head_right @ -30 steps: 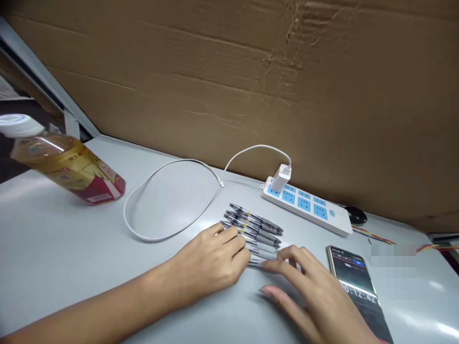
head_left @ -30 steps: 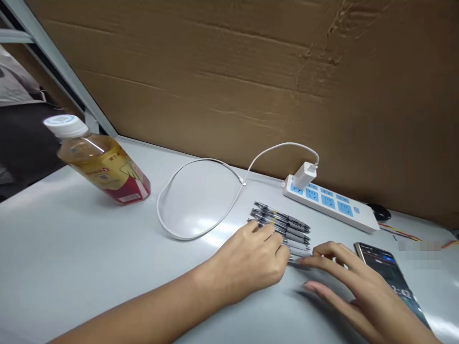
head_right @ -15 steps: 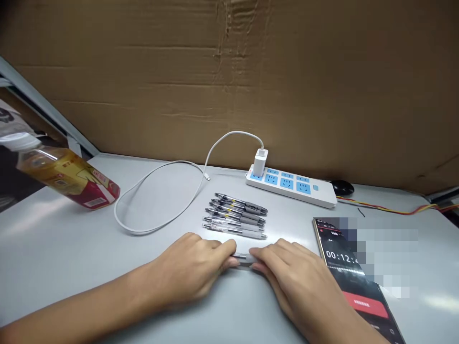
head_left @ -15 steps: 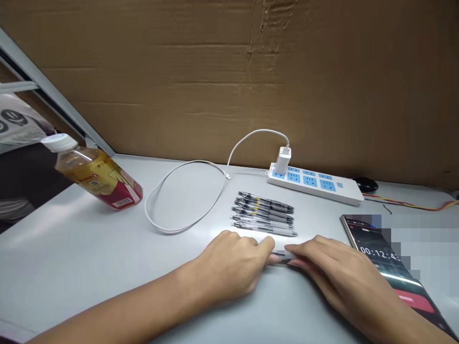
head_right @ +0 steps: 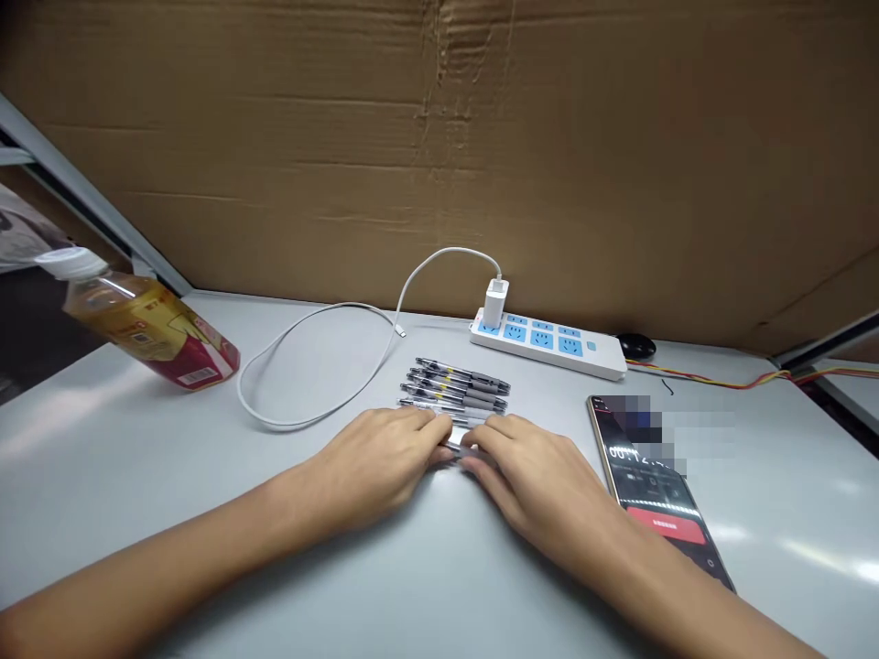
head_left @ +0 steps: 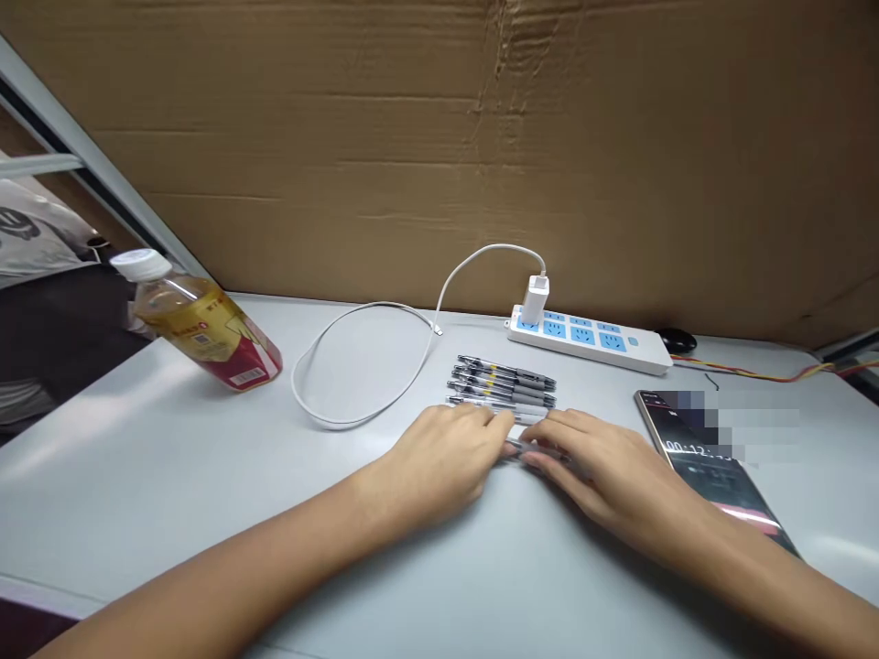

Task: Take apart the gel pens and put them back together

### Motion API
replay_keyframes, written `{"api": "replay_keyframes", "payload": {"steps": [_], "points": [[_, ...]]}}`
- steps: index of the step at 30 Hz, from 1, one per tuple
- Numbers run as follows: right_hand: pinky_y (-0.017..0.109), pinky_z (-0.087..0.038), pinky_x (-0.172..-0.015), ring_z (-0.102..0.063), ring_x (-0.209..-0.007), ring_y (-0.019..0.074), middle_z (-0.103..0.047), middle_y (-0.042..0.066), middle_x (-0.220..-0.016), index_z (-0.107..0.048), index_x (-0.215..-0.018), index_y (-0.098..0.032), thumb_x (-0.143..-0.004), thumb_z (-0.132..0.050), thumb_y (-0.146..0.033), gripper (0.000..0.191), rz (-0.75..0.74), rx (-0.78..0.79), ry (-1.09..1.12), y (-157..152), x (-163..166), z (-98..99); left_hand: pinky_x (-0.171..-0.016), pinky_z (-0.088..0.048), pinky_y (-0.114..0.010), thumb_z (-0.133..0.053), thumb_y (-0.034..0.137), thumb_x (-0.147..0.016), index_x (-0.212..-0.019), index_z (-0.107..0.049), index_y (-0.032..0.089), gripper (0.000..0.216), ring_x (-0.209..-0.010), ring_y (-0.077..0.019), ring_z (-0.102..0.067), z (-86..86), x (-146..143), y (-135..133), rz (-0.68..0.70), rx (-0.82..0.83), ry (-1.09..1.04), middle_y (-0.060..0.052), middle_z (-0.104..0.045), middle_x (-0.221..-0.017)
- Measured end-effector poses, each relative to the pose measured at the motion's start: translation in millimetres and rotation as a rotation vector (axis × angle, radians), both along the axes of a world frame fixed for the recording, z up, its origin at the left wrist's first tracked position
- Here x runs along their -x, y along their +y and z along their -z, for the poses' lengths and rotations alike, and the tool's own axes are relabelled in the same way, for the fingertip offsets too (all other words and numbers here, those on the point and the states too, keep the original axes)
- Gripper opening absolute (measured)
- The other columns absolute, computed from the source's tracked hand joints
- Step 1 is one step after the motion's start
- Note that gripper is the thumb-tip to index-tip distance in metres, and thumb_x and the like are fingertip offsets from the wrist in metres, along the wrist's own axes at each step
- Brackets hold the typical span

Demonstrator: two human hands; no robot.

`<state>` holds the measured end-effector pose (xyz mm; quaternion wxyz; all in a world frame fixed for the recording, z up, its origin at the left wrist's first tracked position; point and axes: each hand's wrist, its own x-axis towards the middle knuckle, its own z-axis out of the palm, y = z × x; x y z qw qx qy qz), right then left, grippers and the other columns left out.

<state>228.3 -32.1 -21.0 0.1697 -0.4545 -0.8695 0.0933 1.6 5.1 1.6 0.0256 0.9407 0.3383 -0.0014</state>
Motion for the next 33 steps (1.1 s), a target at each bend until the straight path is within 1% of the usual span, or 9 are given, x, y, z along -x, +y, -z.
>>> {"api": "replay_keyframes", "payload": {"steps": [2,5,9,14,22,27,30,31,33], "points": [[0.034,-0.055,-0.067,-0.072,-0.083,0.0233,-0.074,0.005,-0.095,-0.063,-0.104,-0.025,-0.107,-0.051,-0.034,0.015,0.020,0.025,0.065,1.9,2.9,0.7,-0.064,-0.050,-0.033,-0.055,0.021,-0.104,-0.103,-0.058,0.019,0.004,-0.083,-0.0255,-0.073,0.8,0.4,-2.2,0.028,-0.001,-0.039,-0.006,-0.075,-0.097],[0.033,-0.053,-0.064,-0.071,-0.080,0.0222,-0.073,0.004,-0.093,-0.061,-0.102,-0.026,-0.106,-0.051,-0.032,0.012,0.058,0.023,0.124,1.2,1.5,7.6,-0.057,-0.046,-0.032,-0.049,0.029,-0.109,-0.105,-0.058,0.020,0.013,-0.073,-0.0233,-0.071,1.6,0.0,-4.7,0.041,0.012,-0.042,-0.004,-0.075,-0.091],[0.036,-0.056,-0.076,-0.073,-0.093,0.0234,-0.075,0.005,-0.108,-0.061,-0.121,-0.029,-0.109,-0.049,-0.037,0.019,0.012,0.054,0.156,-2.4,-6.3,19.1,-0.050,-0.041,-0.031,-0.040,0.037,-0.112,-0.111,-0.057,0.020,0.024,-0.065,-0.0225,-0.070,2.1,-3.2,-4.4,0.029,0.029,0.029,-0.003,-0.075,-0.086],[0.036,-0.055,-0.075,-0.071,-0.090,0.0226,-0.072,0.004,-0.101,-0.065,-0.114,-0.028,-0.112,-0.042,-0.038,0.025,-0.011,0.059,0.170,-3.7,-10.8,24.1,-0.053,-0.045,-0.032,-0.036,0.038,-0.112,-0.107,-0.057,0.020,0.028,-0.070,-0.0248,-0.073,-0.2,-7.9,-2.7,0.031,0.043,0.088,-0.005,-0.074,-0.087],[0.032,-0.047,-0.060,-0.066,-0.072,0.0201,-0.066,0.002,-0.083,-0.062,-0.095,-0.024,-0.111,-0.044,-0.032,0.025,-0.030,-0.124,0.048,-7.3,-8.0,14.6,-0.048,-0.042,-0.032,-0.046,0.034,-0.103,-0.100,-0.057,0.021,0.017,-0.056,-0.0241,-0.068,-6.6,-11.2,-8.4,0.034,0.051,0.166,-0.003,-0.073,-0.075],[0.029,-0.042,-0.051,-0.060,-0.061,0.0172,-0.059,0.001,-0.077,-0.058,-0.091,-0.024,-0.106,-0.043,-0.019,0.022,-0.032,-0.235,0.056,-10.7,-8.0,12.4,-0.050,-0.042,-0.032,-0.046,0.026,-0.099,-0.099,-0.057,0.022,0.012,-0.057,-0.0235,-0.067,-8.4,-9.2,-10.2,0.057,0.077,0.159,-0.002,-0.073,-0.074],[0.029,-0.046,-0.051,-0.064,-0.062,0.0171,-0.064,0.002,-0.084,-0.059,-0.098,-0.024,-0.108,-0.044,-0.025,0.018,-0.014,-0.203,0.098,-13.5,-6.2,11.0,-0.050,-0.042,-0.032,-0.046,0.033,-0.102,-0.101,-0.056,0.022,0.015,-0.059,-0.0240,-0.068,-9.7,-7.2,-8.1,0.052,0.088,0.100,-0.002,-0.074,-0.078],[0.029,-0.049,-0.054,-0.068,-0.067,0.0180,-0.068,0.003,-0.091,-0.060,-0.106,-0.024,-0.109,-0.045,-0.029,0.016,-0.004,-0.166,0.119,-14.5,-5.5,10.5,-0.051,-0.042,-0.032,-0.045,0.036,-0.104,-0.102,-0.056,0.022,0.018,-0.060,-0.0244,-0.068,-10.2,-6.7,-7.3,0.044,0.085,0.082,-0.003,-0.075,-0.080],[0.032,-0.055,-0.063,-0.075,-0.082,0.0208,-0.075,0.006,-0.107,-0.060,-0.123,-0.025,-0.111,-0.044,-0.034,0.022,0.012,-0.082,0.156,-16.1,-4.9,10.2,-0.051,-0.041,-0.032,-0.041,0.039,-0.108,-0.104,-0.056,0.021,0.024,-0.063,-0.0246,-0.069,-11.1,-6.1,-5.7,0.022,0.073,0.065,-0.004,-0.076,-0.083]]}}
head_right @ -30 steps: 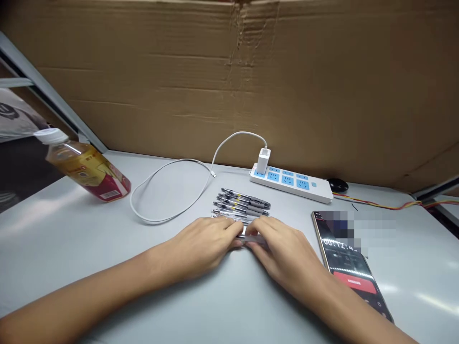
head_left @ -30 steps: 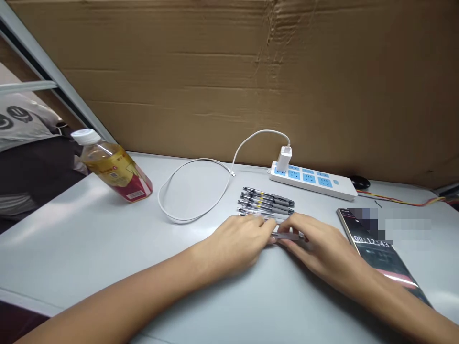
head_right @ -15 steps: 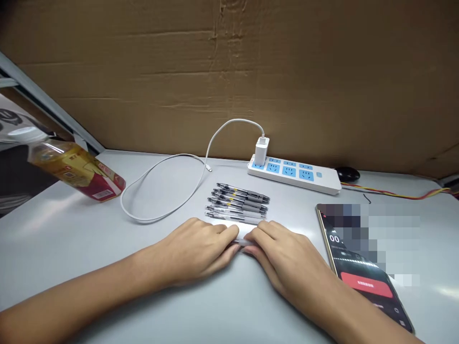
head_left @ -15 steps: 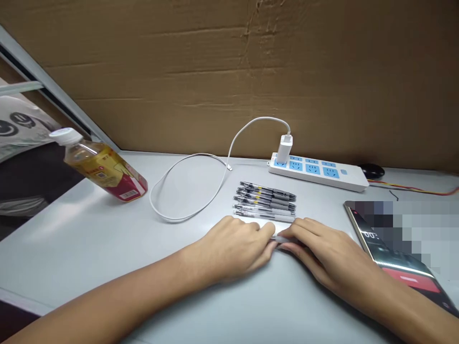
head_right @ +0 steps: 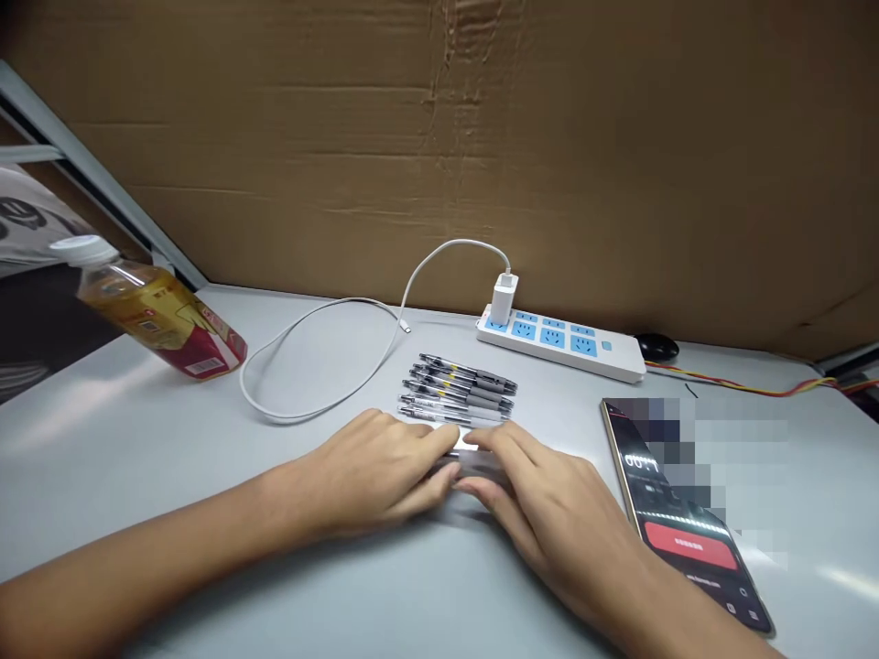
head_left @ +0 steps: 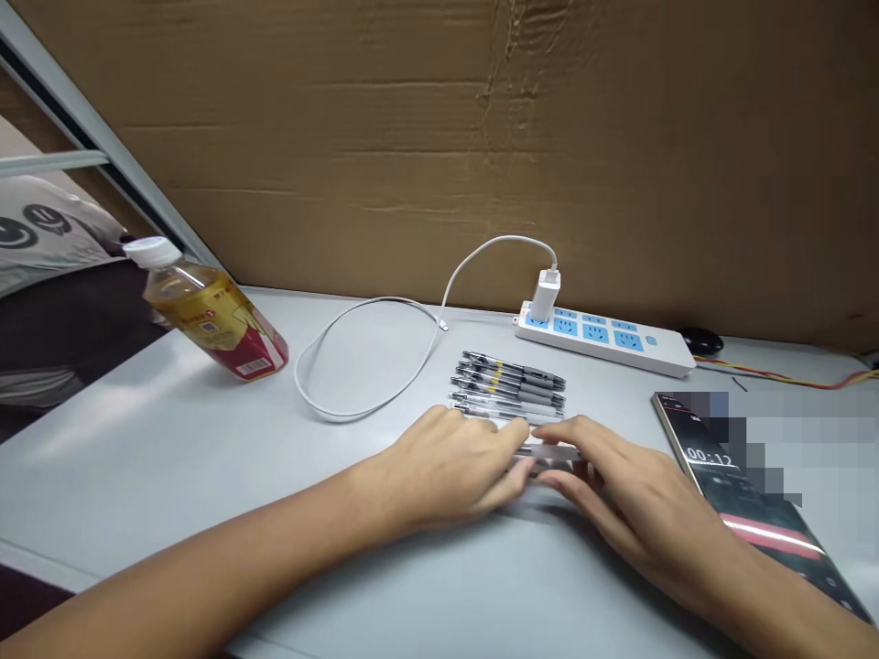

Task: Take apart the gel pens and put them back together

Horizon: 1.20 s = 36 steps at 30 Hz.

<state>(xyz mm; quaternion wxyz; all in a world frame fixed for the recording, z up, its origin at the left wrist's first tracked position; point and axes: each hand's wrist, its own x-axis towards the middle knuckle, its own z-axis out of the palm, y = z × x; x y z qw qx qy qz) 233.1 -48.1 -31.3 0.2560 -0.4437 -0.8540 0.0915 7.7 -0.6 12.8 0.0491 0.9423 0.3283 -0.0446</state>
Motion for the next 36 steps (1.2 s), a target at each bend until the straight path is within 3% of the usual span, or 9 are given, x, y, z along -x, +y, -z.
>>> {"api": "replay_keyframes", "payload": {"steps": [2,5,11,18,21,24,29,33,36], "points": [[0.035,-0.059,-0.073,-0.077,-0.094,0.0227,-0.078,0.007,-0.117,-0.061,-0.131,-0.026,-0.113,-0.038,-0.034,0.030,0.009,0.070,0.034,0.1,-0.7,0.6,-0.051,-0.039,-0.032,-0.037,0.038,-0.111,-0.104,-0.056,0.021,0.026,-0.065,-0.0238,-0.070,-0.3,0.4,1.4,-0.007,-0.006,0.006,-0.004,-0.076,-0.086],[0.037,-0.060,-0.081,-0.078,-0.099,0.0240,-0.081,0.006,-0.116,-0.069,-0.121,-0.027,-0.112,-0.036,-0.033,0.035,0.048,0.160,0.062,3.9,-3.6,1.0,-0.050,-0.037,-0.032,-0.037,0.035,-0.111,-0.101,-0.056,0.021,0.026,-0.066,-0.0233,-0.070,0.6,1.0,3.2,-0.003,0.002,0.022,-0.005,-0.076,-0.086],[0.033,-0.059,-0.071,-0.079,-0.087,0.0232,-0.083,0.002,-0.102,-0.073,-0.107,-0.028,-0.109,-0.046,-0.031,0.027,0.024,0.281,0.117,8.6,-4.2,-5.6,-0.052,-0.037,-0.031,-0.048,0.027,-0.104,-0.095,-0.055,0.021,0.013,-0.060,-0.0232,-0.067,2.3,0.6,1.9,-0.029,0.039,0.009,-0.004,-0.073,-0.077],[0.030,-0.057,-0.066,-0.074,-0.077,0.0198,-0.075,0.001,-0.085,-0.068,-0.092,-0.025,-0.100,-0.058,-0.016,0.016,0.006,0.100,0.267,3.0,-4.6,-4.6,-0.050,-0.028,-0.031,-0.038,0.033,-0.108,-0.083,-0.053,0.022,0.031,-0.055,-0.0214,-0.060,-1.4,-2.6,-5.9,-0.085,0.134,-0.045,-0.001,-0.060,-0.062],[0.030,-0.057,-0.068,-0.071,-0.077,0.0192,-0.073,0.003,-0.091,-0.070,-0.101,-0.027,-0.102,-0.060,-0.019,0.013,-0.009,0.012,0.286,2.3,-4.9,-5.9,-0.051,-0.029,-0.031,-0.035,0.034,-0.109,-0.085,-0.053,0.022,0.033,-0.057,-0.0208,-0.061,-0.4,0.5,-0.8,-0.052,0.118,-0.113,-0.001,-0.062,-0.065],[0.033,-0.059,-0.071,-0.072,-0.078,0.0201,-0.076,0.006,-0.107,-0.070,-0.121,-0.028,-0.104,-0.061,-0.035,0.021,0.052,0.086,0.223,3.3,-2.3,-9.3,-0.054,-0.033,-0.031,-0.037,0.035,-0.110,-0.089,-0.054,0.021,0.031,-0.063,-0.0207,-0.064,2.0,4.1,6.4,-0.015,0.051,-0.109,-0.004,-0.069,-0.077],[0.032,-0.057,-0.068,-0.074,-0.077,0.0218,-0.079,0.003,-0.087,-0.073,-0.098,-0.026,-0.110,-0.045,-0.035,0.032,0.049,0.302,0.158,7.3,-0.3,-10.4,-0.065,-0.044,-0.033,-0.043,0.032,-0.109,-0.088,-0.057,0.019,0.029,-0.078,-0.0242,-0.067,6.0,4.6,9.6,0.053,-0.048,-0.079,-0.007,-0.071,-0.086],[0.031,-0.055,-0.063,-0.069,-0.073,0.0201,-0.073,0.004,-0.088,-0.065,-0.096,-0.025,-0.104,-0.057,-0.035,0.015,0.062,0.223,0.187,6.5,-1.4,-4.9,-0.068,-0.046,-0.034,-0.041,0.032,-0.109,-0.084,-0.058,0.019,0.032,-0.077,-0.0241,-0.066,8.5,3.5,7.0,0.047,-0.028,-0.071,-0.007,-0.071,-0.083],[0.034,-0.056,-0.067,-0.070,-0.077,0.0213,-0.074,0.006,-0.096,-0.064,-0.113,-0.025,-0.104,-0.059,-0.039,0.018,0.088,0.205,0.165,3.3,0.8,-4.1,-0.066,-0.046,-0.033,-0.042,0.030,-0.109,-0.088,-0.058,0.019,0.029,-0.077,-0.0238,-0.067,9.5,3.7,6.0,0.051,-0.010,-0.061,-0.007,-0.072,-0.086]]}}
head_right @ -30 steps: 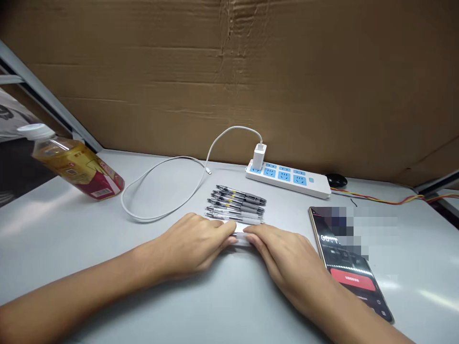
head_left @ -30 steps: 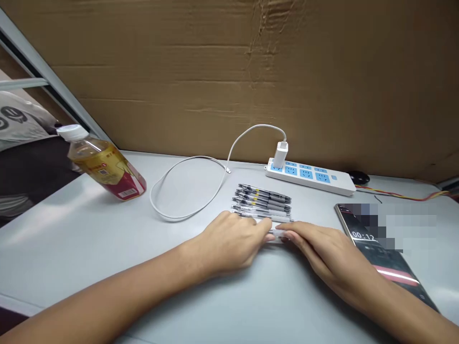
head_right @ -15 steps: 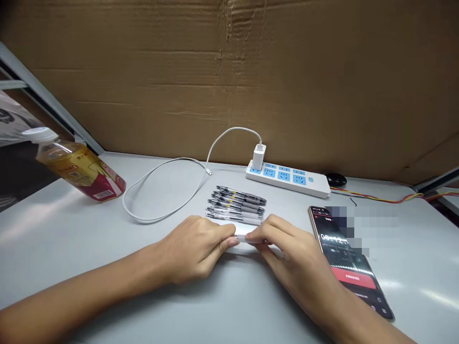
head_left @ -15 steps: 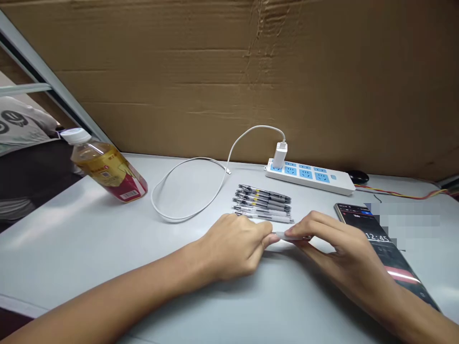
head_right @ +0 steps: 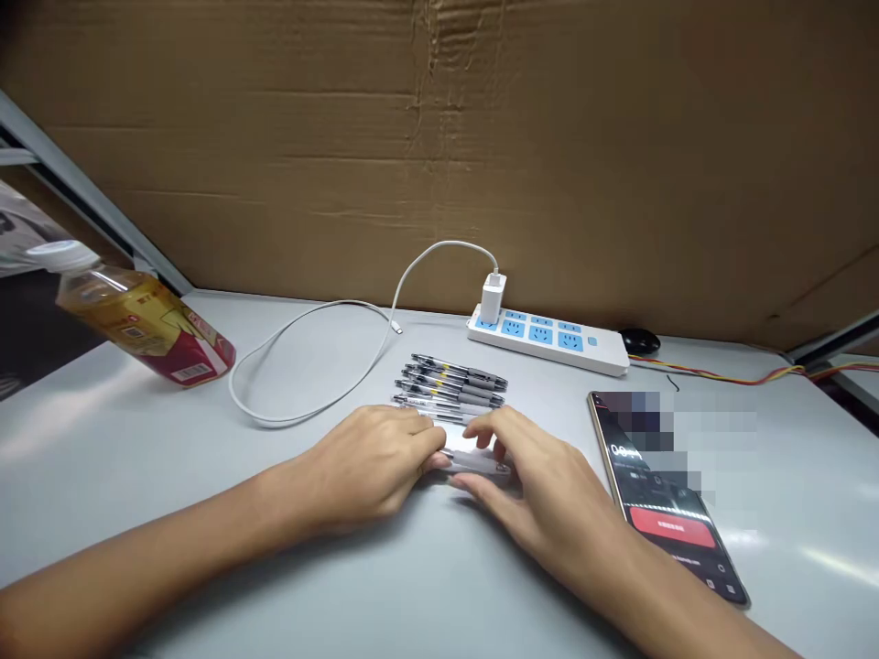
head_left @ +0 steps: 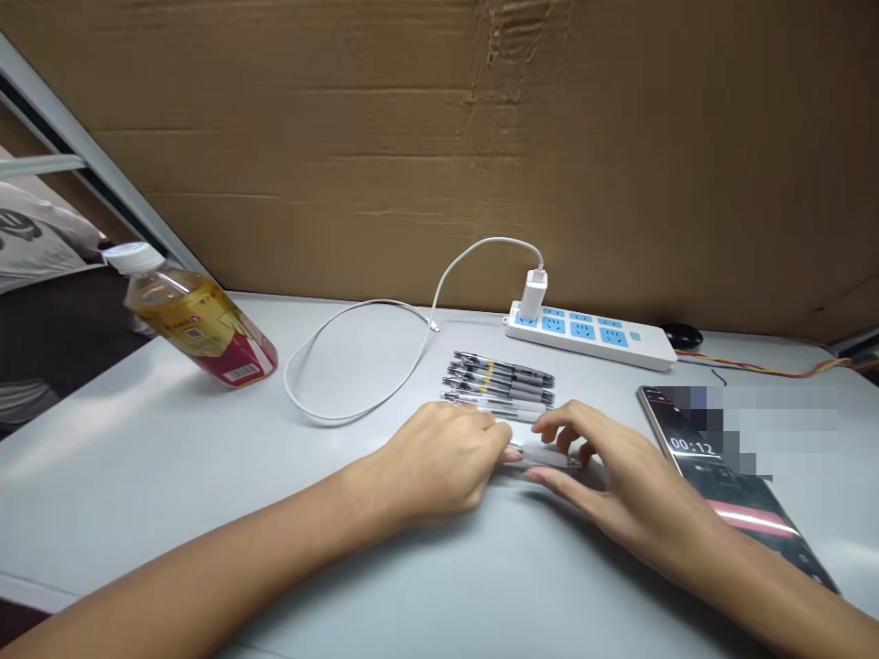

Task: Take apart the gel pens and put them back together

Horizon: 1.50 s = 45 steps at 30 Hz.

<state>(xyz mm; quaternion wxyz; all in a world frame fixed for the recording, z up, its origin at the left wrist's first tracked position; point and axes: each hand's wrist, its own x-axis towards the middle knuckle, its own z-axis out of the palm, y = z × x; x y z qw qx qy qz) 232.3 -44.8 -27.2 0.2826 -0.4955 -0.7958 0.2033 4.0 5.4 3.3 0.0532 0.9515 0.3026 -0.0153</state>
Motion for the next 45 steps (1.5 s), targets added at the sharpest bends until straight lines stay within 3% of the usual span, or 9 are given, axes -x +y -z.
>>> {"api": "replay_keyframes", "payload": {"steps": [2,5,10,13,18,25,30,40,45], "points": [[0.036,-0.058,-0.075,-0.074,-0.087,0.0235,-0.077,0.008,-0.105,-0.065,-0.123,-0.026,-0.107,-0.052,-0.041,0.025,-0.022,0.036,-0.007,-1.3,2.0,-1.2,-0.066,-0.046,-0.033,-0.044,0.026,-0.107,-0.091,-0.059,0.019,0.023,-0.078,-0.0241,-0.067,-0.3,0.1,-0.1,-0.001,0.004,0.000,-0.007,-0.072,-0.088],[0.038,-0.058,-0.082,-0.076,-0.097,0.0244,-0.080,0.007,-0.110,-0.071,-0.114,-0.027,-0.111,-0.044,-0.037,0.029,-0.077,0.064,-0.012,-0.2,2.2,-2.1,-0.064,-0.045,-0.032,-0.048,0.020,-0.103,-0.094,-0.058,0.020,0.013,-0.078,-0.0245,-0.068,-3.2,-0.5,-0.8,-0.025,0.038,0.022,-0.007,-0.073,-0.089],[0.035,-0.056,-0.071,-0.074,-0.083,0.0228,-0.079,0.005,-0.096,-0.072,-0.107,-0.027,-0.107,-0.055,-0.037,0.020,-0.067,-0.032,-0.052,3.0,-3.5,-0.6,-0.057,-0.038,-0.029,-0.043,0.027,-0.107,-0.100,-0.056,0.023,0.015,-0.065,-0.0224,-0.066,-12.5,-2.1,-4.7,-0.070,0.129,0.032,-0.002,-0.071,-0.077],[0.032,-0.054,-0.065,-0.070,-0.078,0.0214,-0.076,0.003,-0.088,-0.071,-0.098,-0.027,-0.104,-0.060,-0.028,0.013,-0.089,-0.116,-0.053,1.4,-4.1,-2.3,-0.055,-0.035,-0.029,-0.045,0.037,-0.108,-0.103,-0.057,0.024,0.017,-0.064,-0.0224,-0.065,-17.6,-2.1,-6.7,-0.070,0.189,-0.014,0.000,-0.068,-0.073],[0.030,-0.051,-0.064,-0.068,-0.078,0.0200,-0.070,0.002,-0.085,-0.069,-0.098,-0.028,-0.103,-0.055,-0.017,0.019,-0.118,-0.198,-0.017,-2.5,0.2,-4.8,-0.057,-0.036,-0.026,-0.045,0.039,-0.109,-0.092,-0.057,0.025,0.026,-0.067,-0.0186,-0.065,-21.3,-1.3,-6.1,-0.113,0.352,-0.102,0.003,-0.068,-0.076],[0.034,-0.058,-0.079,-0.074,-0.096,0.0228,-0.078,0.007,-0.110,-0.066,-0.118,-0.026,-0.109,-0.049,-0.033,0.021,-0.106,-0.036,-0.010,-2.8,3.3,2.8,-0.068,-0.045,-0.028,-0.040,0.036,-0.111,-0.093,-0.064,0.021,0.034,-0.080,-0.0197,-0.070,-8.4,1.4,1.0,-0.092,0.343,-0.163,-0.003,-0.077,-0.092],[0.037,-0.059,-0.086,-0.075,-0.103,0.0229,-0.079,0.006,-0.118,-0.068,-0.122,-0.028,-0.112,-0.040,-0.030,0.029,-0.117,-0.031,-0.027,-0.7,1.6,5.2,-0.064,-0.043,-0.027,-0.041,0.034,-0.111,-0.090,-0.059,0.022,0.030,-0.074,-0.0188,-0.068,-7.4,1.7,1.7,-0.122,0.331,-0.135,-0.001,-0.073,-0.086],[0.035,-0.057,-0.072,-0.072,-0.085,0.0229,-0.078,0.004,-0.094,-0.073,-0.107,-0.028,-0.104,-0.052,-0.019,0.023,-0.115,-0.122,-0.040,-3.3,0.5,-1.6,-0.058,-0.037,-0.028,-0.041,0.037,-0.109,-0.094,-0.057,0.024,0.025,-0.065,-0.0183,-0.062,-21.5,3.8,-0.5,-0.079,0.381,-0.065,0.002,-0.066,-0.076],[0.031,-0.055,-0.070,-0.069,-0.082,0.0199,-0.074,0.002,-0.090,-0.069,-0.103,-0.027,-0.102,-0.053,-0.012,0.022,-0.137,-0.127,0.074,-4.0,2.0,-2.2,-0.058,-0.037,-0.027,-0.043,0.035,-0.108,-0.090,-0.055,0.023,0.025,-0.065,-0.0172,-0.062,-22.5,3.1,-3.0,-0.061,0.408,-0.091,0.003,-0.066,-0.075]]}}
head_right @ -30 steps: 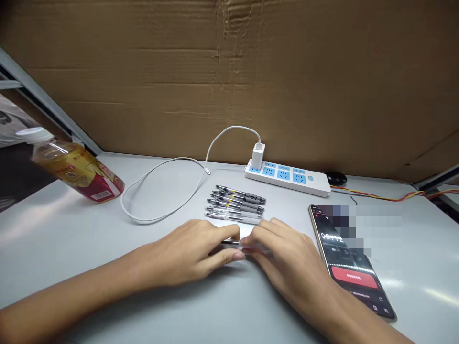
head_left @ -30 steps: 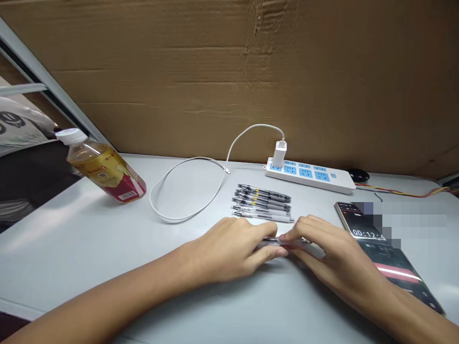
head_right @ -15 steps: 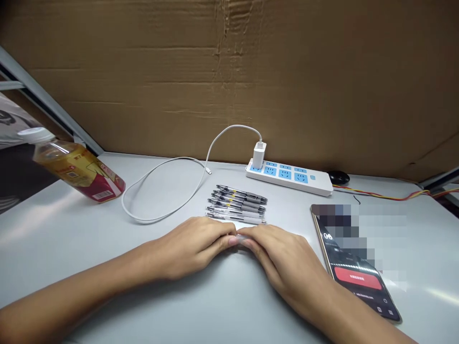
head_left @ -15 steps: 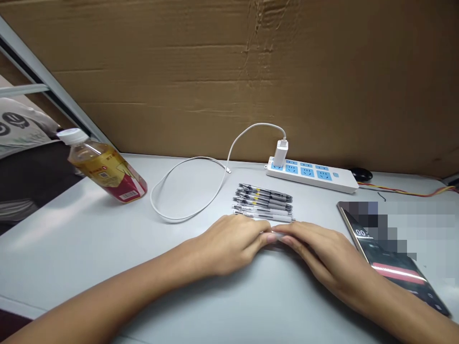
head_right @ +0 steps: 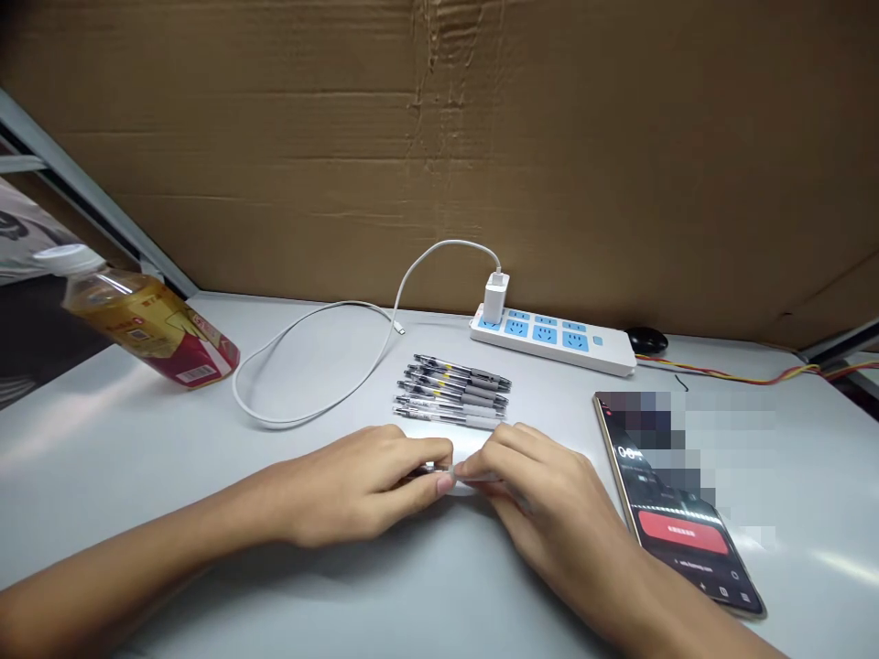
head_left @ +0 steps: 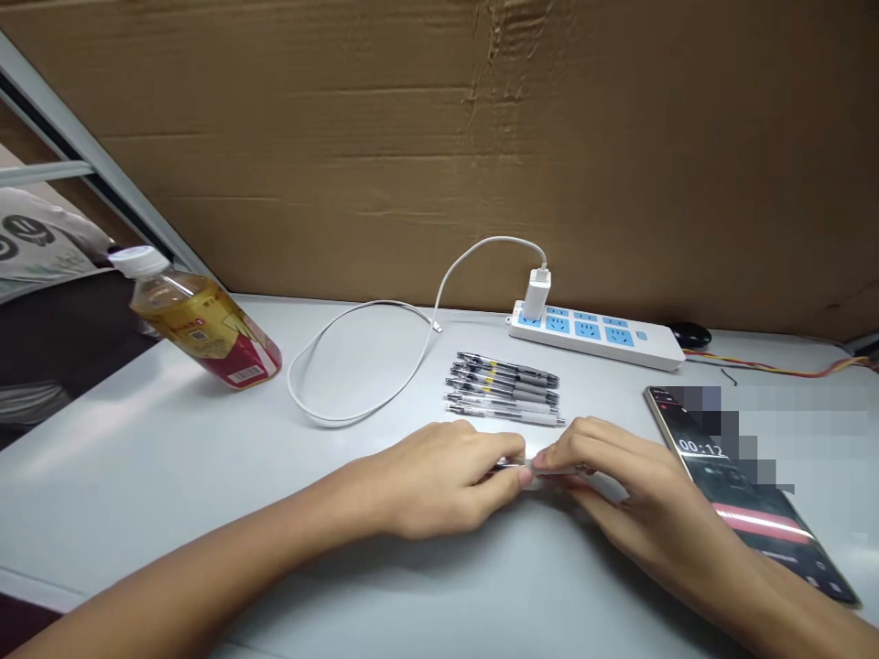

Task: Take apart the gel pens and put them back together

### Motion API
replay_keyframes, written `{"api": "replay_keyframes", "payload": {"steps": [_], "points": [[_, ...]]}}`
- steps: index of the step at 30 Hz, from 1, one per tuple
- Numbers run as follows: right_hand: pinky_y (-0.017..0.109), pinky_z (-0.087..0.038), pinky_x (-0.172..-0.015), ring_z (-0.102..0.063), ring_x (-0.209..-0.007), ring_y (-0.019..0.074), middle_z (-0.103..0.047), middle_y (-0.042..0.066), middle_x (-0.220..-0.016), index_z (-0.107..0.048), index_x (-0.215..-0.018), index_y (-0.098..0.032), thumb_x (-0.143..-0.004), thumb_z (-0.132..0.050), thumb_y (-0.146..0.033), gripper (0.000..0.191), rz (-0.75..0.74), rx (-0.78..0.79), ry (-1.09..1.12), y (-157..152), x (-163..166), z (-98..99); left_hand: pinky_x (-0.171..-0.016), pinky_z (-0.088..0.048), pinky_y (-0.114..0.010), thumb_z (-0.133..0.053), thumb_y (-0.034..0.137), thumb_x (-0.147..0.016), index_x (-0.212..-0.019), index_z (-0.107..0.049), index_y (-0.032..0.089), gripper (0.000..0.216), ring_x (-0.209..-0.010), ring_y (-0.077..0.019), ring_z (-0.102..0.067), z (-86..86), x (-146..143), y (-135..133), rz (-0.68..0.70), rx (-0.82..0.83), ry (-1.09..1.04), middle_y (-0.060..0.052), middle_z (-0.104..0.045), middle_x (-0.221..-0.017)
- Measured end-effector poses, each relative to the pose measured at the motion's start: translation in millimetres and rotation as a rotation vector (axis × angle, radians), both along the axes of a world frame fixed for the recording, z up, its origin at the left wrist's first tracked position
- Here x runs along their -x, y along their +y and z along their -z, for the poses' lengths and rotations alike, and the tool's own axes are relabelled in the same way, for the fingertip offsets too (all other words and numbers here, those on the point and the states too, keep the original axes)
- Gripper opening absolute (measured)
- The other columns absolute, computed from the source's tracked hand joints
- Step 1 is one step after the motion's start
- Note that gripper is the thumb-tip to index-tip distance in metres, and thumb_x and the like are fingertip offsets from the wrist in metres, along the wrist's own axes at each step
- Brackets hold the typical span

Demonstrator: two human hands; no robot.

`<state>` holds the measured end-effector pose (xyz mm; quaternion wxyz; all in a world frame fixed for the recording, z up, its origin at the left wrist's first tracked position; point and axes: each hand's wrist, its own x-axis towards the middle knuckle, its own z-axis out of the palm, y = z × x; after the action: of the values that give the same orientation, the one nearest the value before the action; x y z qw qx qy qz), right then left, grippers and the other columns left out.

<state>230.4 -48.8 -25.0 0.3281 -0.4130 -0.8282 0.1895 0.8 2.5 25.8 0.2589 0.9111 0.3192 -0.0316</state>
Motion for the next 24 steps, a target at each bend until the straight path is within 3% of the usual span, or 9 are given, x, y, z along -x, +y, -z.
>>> {"api": "replay_keyframes", "payload": {"steps": [2,4,6,10,16,21,24], "points": [[0.030,-0.056,-0.068,-0.070,-0.078,0.0191,-0.074,0.003,-0.092,-0.068,-0.109,-0.027,-0.102,-0.060,-0.023,0.011,0.021,0.084,0.040,1.2,1.9,-0.2,-0.057,-0.037,-0.028,-0.042,0.034,-0.108,-0.094,-0.056,0.023,0.023,-0.063,-0.0180,-0.062,2.0,-0.7,-0.1,-0.002,-0.101,0.027,0.002,-0.067,-0.076],[0.030,-0.057,-0.069,-0.071,-0.079,0.0199,-0.076,0.003,-0.098,-0.067,-0.118,-0.028,-0.103,-0.063,-0.036,0.018,0.046,0.222,0.064,2.4,3.9,-1.5,-0.057,-0.037,-0.030,-0.040,0.033,-0.109,-0.099,-0.055,0.022,0.021,-0.063,-0.0205,-0.064,5.1,-1.3,0.9,0.016,-0.237,0.079,-0.001,-0.070,-0.078],[0.031,-0.057,-0.072,-0.073,-0.083,0.0212,-0.077,0.003,-0.101,-0.067,-0.120,-0.029,-0.107,-0.055,-0.043,0.024,0.047,0.344,0.079,3.7,4.9,-3.6,-0.058,-0.038,-0.031,-0.039,0.033,-0.109,-0.099,-0.055,0.022,0.022,-0.066,-0.0226,-0.067,8.6,-1.5,2.2,0.055,-0.333,0.112,-0.003,-0.073,-0.080],[0.030,-0.054,-0.071,-0.070,-0.074,0.0186,-0.075,0.001,-0.085,-0.071,-0.095,-0.026,-0.112,-0.039,-0.042,0.039,0.001,0.439,0.080,5.8,4.4,-6.2,-0.056,-0.037,-0.031,-0.039,0.036,-0.110,-0.096,-0.053,0.022,0.024,-0.064,-0.0226,-0.067,14.0,-1.0,2.6,0.109,-0.383,0.114,-0.004,-0.074,-0.081],[0.029,-0.052,-0.069,-0.069,-0.079,0.0187,-0.078,0.001,-0.094,-0.073,-0.100,-0.028,-0.104,-0.060,-0.033,0.014,0.066,0.366,0.123,2.3,5.0,0.5,-0.050,-0.028,-0.032,-0.042,0.033,-0.109,-0.096,-0.051,0.023,0.019,-0.057,-0.0227,-0.064,10.1,-0.7,0.0,0.107,-0.325,0.148,-0.001,-0.070,-0.072],[0.029,-0.049,-0.068,-0.066,-0.080,0.0184,-0.072,0.002,-0.088,-0.070,-0.090,-0.026,-0.101,-0.058,-0.019,0.017,0.064,0.204,0.152,-1.4,4.5,1.8,-0.051,-0.029,-0.031,-0.038,0.031,-0.109,-0.098,-0.049,0.024,0.018,-0.058,-0.0210,-0.061,3.6,-1.9,-1.0,0.115,-0.215,0.150,0.000,-0.068,-0.072],[0.028,-0.047,-0.059,-0.062,-0.071,0.0172,-0.069,0.001,-0.086,-0.068,-0.096,-0.027,-0.099,-0.064,-0.028,0.006,0.079,0.270,0.155,-2.4,5.7,-5.3,-0.052,-0.031,-0.031,-0.038,0.031,-0.110,-0.101,-0.050,0.023,0.017,-0.060,-0.0210,-0.063,7.3,-2.2,-0.3,0.120,-0.248,0.112,0.000,-0.070,-0.076]]}}
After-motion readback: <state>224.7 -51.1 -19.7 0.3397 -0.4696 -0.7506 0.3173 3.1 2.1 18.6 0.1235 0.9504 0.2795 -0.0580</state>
